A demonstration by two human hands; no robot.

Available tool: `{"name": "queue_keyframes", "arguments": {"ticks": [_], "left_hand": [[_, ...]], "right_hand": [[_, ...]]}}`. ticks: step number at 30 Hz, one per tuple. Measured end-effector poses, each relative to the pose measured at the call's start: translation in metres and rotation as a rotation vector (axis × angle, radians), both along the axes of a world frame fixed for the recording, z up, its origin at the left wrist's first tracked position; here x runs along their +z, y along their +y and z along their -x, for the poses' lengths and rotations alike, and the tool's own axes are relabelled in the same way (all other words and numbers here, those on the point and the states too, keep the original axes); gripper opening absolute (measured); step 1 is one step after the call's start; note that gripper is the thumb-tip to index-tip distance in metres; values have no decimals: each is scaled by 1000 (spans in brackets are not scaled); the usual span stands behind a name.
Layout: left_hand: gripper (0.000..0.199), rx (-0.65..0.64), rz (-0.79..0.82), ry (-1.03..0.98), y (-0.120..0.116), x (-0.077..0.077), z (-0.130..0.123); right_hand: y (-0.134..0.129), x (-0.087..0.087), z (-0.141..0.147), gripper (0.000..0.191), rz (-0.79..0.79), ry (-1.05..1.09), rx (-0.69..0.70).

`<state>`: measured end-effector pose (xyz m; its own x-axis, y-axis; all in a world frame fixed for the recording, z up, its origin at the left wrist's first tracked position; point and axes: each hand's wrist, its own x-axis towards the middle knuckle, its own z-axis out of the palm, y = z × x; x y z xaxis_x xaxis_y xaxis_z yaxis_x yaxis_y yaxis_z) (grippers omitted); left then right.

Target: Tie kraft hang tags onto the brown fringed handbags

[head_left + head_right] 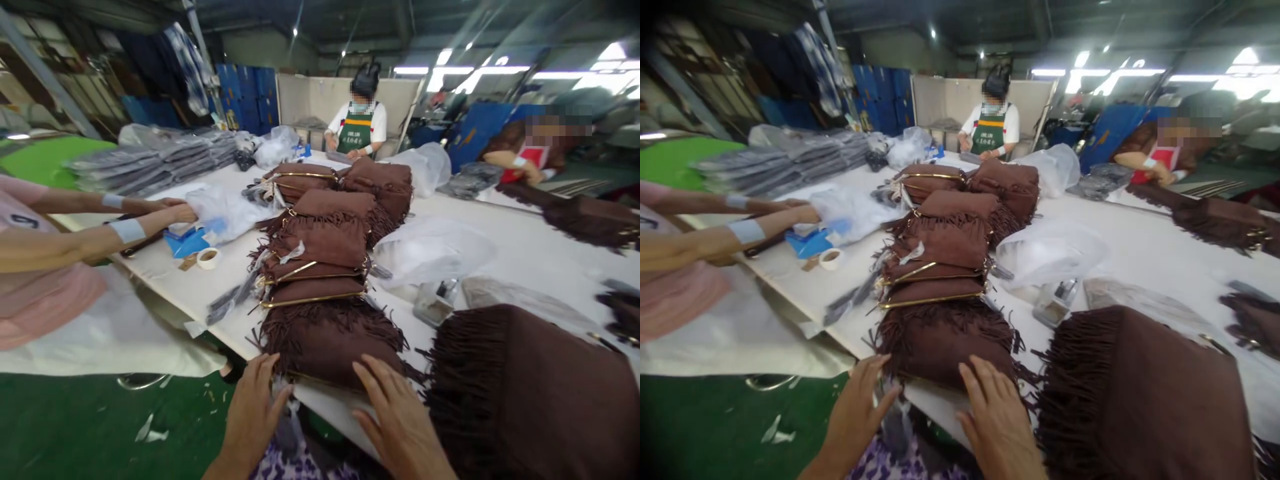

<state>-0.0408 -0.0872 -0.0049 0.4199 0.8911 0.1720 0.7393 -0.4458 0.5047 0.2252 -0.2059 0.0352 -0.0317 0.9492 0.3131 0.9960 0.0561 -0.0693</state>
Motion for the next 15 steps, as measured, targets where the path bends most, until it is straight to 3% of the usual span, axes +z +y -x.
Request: {"name": "queue_keyframes", "arguments": {"ticks": [3, 7, 9, 11, 13, 15], "left_hand": [[51, -111, -39, 73, 17, 3, -6], [37, -275, -54, 161, 73, 10, 1], [31, -210, -79, 238, 106, 13, 11], [33, -50, -109, 272, 128, 15, 25], [39, 104, -146, 189, 134, 15, 38], [38, 196, -169, 38, 122, 13, 46]], "right_hand": [[29, -21, 18, 67, 125, -64, -13], [34, -26, 11, 69, 187, -83, -31], [32, -23, 10, 69, 200, -95, -31], [30, -21, 12, 70, 211, -101, -39], [31, -21, 15, 70, 221, -99, -46], [33, -21, 17, 71, 229, -83, -48]]}}
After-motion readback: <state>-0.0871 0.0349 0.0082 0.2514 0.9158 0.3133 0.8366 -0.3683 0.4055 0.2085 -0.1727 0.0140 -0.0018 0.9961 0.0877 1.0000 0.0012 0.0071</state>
